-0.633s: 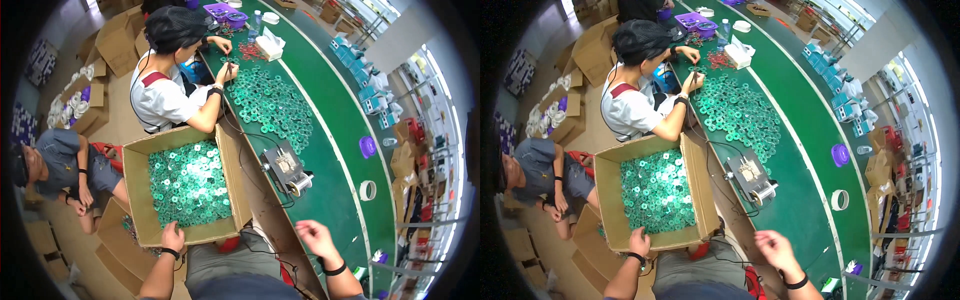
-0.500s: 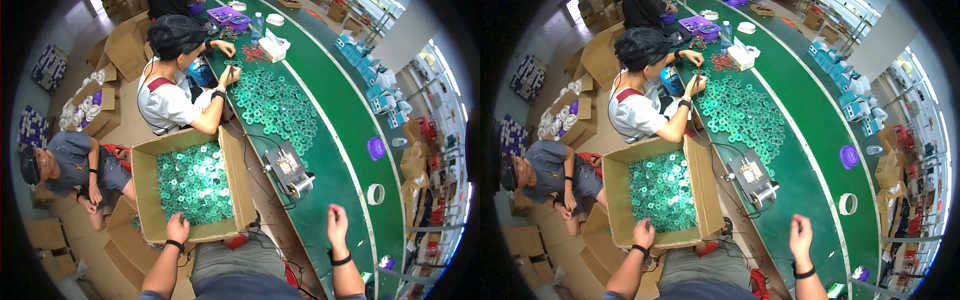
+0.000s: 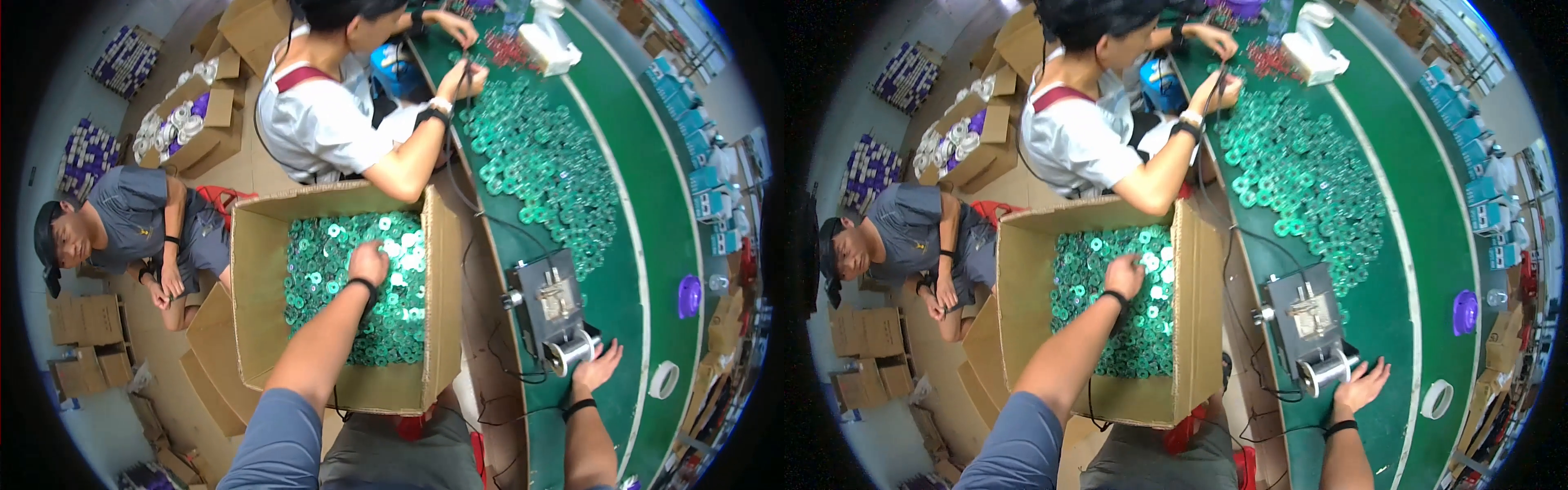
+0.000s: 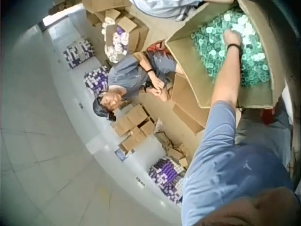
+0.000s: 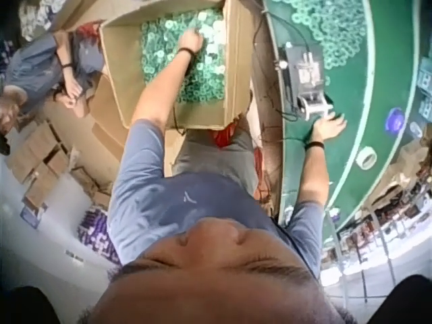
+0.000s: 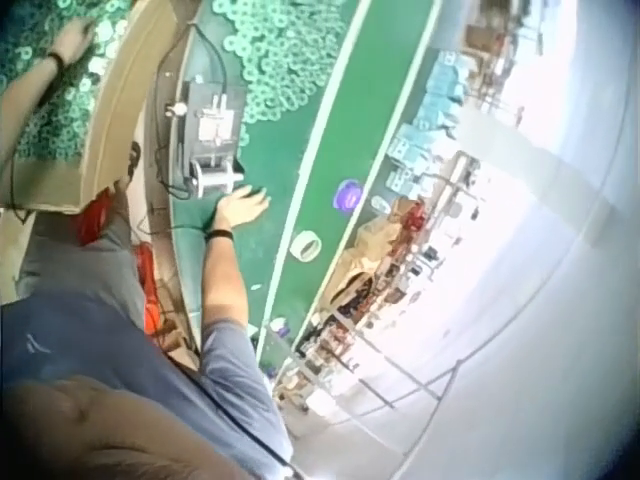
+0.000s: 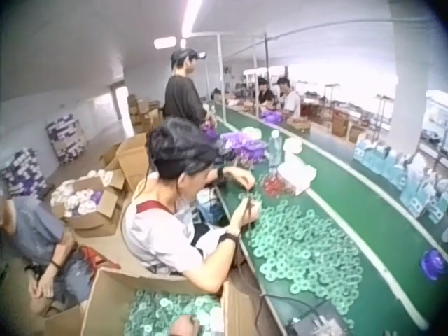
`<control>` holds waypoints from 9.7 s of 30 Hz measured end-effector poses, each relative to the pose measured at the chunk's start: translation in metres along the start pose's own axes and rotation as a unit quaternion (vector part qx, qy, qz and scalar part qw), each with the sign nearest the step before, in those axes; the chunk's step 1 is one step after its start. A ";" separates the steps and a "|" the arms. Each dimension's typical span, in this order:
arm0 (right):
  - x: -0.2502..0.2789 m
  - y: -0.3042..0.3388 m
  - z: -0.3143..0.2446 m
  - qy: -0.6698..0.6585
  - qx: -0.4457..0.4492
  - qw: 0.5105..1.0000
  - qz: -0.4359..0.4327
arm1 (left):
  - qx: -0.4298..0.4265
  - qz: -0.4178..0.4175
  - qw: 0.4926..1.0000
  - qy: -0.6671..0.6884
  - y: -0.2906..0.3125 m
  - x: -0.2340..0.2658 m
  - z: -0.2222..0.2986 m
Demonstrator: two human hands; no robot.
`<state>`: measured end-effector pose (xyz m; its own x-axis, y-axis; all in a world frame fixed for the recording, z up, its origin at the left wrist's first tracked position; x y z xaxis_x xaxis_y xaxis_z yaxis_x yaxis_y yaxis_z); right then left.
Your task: The person picks up green components from a cardboard box and arranges them into a grid on a green assembly table before returning them to the box.
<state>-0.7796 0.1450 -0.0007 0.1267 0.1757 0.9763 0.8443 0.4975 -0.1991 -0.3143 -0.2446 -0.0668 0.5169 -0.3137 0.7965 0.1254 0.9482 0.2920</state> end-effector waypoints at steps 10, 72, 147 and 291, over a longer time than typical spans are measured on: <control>-0.016 -0.007 0.049 -0.111 0.006 0.994 -0.006 | 0.047 -0.048 0.998 0.011 -0.064 -0.049 0.038; -0.028 -0.006 0.055 -0.155 -0.026 0.987 -0.022 | -0.235 0.049 0.962 -0.130 -0.012 -0.044 0.012; 0.024 0.002 -0.025 -0.017 -0.087 0.996 -0.030 | 0.253 0.034 0.782 0.569 -0.081 -0.076 -0.013; 0.038 -0.245 -0.164 -0.035 0.399 0.879 -0.258 | 0.136 -0.097 0.895 0.414 0.391 0.110 0.143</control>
<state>-0.8964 -0.1091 0.0994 -0.2215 -0.2117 0.9519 0.1416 0.9588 0.2462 -0.3294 0.0838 0.2107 0.9722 -0.2188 0.0833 0.1288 0.7969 0.5902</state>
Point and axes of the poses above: each hand's wrist, its own y-axis away from the middle knuckle, its own x-axis out of the back of the hand, z = x × y, the point moved 2 cm from there along -y, towards the middle knuckle, and after that the axes turned 3 degrees about -z, right-handed, at the moved point
